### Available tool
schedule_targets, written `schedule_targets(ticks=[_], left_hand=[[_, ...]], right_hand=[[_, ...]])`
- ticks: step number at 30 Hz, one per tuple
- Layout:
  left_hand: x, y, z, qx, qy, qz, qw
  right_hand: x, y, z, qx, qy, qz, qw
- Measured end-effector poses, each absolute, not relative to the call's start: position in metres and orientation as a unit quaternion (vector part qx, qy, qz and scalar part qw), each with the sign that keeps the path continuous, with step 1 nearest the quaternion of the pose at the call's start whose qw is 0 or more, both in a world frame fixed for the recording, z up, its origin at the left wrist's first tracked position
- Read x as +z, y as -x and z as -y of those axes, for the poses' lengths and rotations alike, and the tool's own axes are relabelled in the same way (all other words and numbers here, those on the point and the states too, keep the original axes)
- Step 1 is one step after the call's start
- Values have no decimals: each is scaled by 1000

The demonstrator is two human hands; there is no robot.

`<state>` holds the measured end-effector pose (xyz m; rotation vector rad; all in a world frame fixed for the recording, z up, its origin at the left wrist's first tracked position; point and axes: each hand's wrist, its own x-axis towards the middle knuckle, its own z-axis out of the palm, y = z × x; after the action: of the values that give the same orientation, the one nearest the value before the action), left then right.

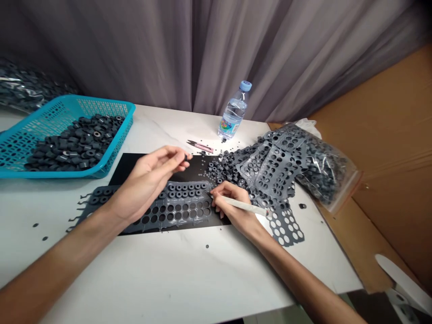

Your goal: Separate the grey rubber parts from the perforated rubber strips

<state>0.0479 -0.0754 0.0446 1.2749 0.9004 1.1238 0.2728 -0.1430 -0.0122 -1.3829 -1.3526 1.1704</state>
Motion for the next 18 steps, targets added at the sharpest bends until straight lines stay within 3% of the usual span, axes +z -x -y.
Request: schedule_targets(ticks=[6, 18], left_hand=[[24, -47, 92, 356, -446, -389, 723], [23, -54, 105, 294, -381, -368, 796]], right_hand=[[-9, -276, 142, 430, 552, 502, 508], [-13, -282, 146, 391, 574, 541, 474]])
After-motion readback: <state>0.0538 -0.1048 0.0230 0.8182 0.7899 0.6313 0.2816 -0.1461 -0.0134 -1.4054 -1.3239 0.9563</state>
